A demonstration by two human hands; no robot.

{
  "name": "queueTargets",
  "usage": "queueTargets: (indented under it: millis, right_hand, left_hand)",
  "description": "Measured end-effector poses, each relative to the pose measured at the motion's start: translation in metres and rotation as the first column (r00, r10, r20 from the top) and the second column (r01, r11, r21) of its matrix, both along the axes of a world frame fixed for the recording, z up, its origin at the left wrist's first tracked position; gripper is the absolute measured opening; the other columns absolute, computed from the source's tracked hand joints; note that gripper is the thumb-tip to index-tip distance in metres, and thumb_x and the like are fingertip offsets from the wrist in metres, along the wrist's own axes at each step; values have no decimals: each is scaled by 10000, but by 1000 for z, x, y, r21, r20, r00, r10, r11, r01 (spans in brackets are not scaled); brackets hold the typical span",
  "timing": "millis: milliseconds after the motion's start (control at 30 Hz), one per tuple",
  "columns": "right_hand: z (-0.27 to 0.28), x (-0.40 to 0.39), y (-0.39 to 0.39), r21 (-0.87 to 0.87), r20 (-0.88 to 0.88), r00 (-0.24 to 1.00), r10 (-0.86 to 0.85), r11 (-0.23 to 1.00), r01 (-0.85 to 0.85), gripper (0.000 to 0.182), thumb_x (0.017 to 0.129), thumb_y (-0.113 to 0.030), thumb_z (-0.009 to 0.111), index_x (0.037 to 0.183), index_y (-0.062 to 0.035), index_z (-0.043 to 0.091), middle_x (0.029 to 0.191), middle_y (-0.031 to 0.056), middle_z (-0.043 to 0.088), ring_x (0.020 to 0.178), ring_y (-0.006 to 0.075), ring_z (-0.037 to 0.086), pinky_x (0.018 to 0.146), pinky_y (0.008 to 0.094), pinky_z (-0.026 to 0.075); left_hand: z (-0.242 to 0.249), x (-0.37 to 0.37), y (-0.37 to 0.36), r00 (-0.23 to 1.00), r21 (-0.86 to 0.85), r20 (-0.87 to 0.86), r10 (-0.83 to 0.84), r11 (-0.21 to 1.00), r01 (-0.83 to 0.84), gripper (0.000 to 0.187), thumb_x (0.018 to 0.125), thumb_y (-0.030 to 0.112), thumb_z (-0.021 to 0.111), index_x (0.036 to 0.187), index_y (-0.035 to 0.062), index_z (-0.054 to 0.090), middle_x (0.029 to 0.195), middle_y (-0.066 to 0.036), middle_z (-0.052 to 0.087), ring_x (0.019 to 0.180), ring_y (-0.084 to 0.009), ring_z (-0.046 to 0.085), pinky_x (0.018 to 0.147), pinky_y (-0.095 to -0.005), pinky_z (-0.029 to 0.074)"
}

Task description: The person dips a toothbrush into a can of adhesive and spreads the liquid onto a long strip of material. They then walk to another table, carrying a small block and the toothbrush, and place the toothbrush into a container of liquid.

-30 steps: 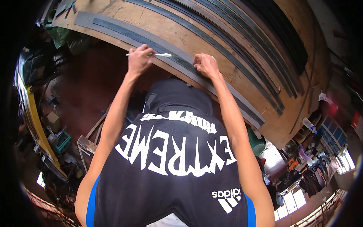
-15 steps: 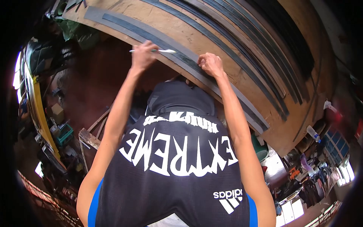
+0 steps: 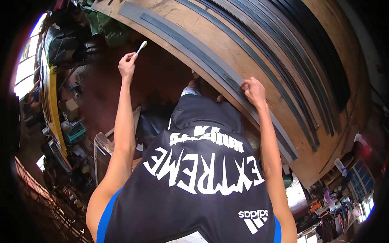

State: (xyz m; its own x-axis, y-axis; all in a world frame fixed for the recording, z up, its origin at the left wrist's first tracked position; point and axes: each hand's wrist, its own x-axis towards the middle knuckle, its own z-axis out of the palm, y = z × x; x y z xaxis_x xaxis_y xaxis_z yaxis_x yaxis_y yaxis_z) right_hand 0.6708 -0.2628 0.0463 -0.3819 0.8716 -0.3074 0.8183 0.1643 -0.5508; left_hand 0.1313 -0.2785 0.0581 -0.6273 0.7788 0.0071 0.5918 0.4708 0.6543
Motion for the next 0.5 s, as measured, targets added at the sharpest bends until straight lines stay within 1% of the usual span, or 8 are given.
queueTargets:
  millis: [67,167,233,300,367,400,433,500]
  right_hand:
    - [8,-3,-5,-21,-19,998,-62,998,62,153,819,-44,619,873,-107,747,844,126,611,872,333,641,779,429,497]
    - [15,-3,-10,-36,27,995,-98,994,99,186,814,-16,605,894,-94,754,848,130,614,868,329,642,775,418,491]
    - [13,1,-14,-84,11,990,-139,987,140,204,846,15,589,922,-81,752,854,120,609,854,288,639,764,374,484]
    - [25,-8,-9,-88,129,981,-142,984,154,224,850,42,580,957,-62,747,872,126,638,837,297,654,756,367,497]
    - [39,-33,0,8,181,943,-280,959,283,196,871,-16,592,977,-69,749,881,136,669,821,306,675,749,387,519]
    - [44,-51,7,1,176,892,-416,907,422,143,919,-98,623,993,-64,741,885,131,695,805,274,694,734,365,526]
    - [49,-68,12,-11,208,890,-406,909,417,143,919,-98,623,993,-64,741,885,131,695,805,274,694,734,365,526]
    - [51,-124,48,134,63,810,-583,809,572,162,941,-179,650,978,-48,737,830,126,702,739,233,681,699,339,516]
  left_hand:
    - [-1,-13,1,986,30,148,77,996,-82,173,871,198,771,984,68,779,854,-31,727,778,-112,657,714,-274,504]
    - [-6,-35,15,962,34,253,105,993,-117,166,889,177,754,998,52,772,851,-15,722,761,-100,637,715,-265,497]
    - [-10,-58,30,957,64,283,67,994,-88,155,894,156,754,1003,46,771,825,4,701,707,-76,596,666,-246,479]
    - [-18,-89,54,935,96,351,52,991,-91,156,890,144,763,1008,41,769,792,31,663,660,-46,538,608,-220,445]
    - [-29,-128,77,919,139,393,5,988,-65,149,896,140,762,1012,47,769,764,54,619,630,-26,489,569,-192,401]
    - [-29,-148,93,916,145,400,-24,989,-37,155,900,147,760,1018,47,768,762,54,618,630,-24,487,565,-190,396]
    - [-25,-165,99,912,134,408,-40,991,-17,161,903,154,759,1023,47,767,760,54,616,630,-22,484,562,-188,392]
    - [-16,-196,118,889,123,456,-34,992,-25,167,918,172,751,1008,32,748,781,50,624,623,-20,474,559,-185,385]
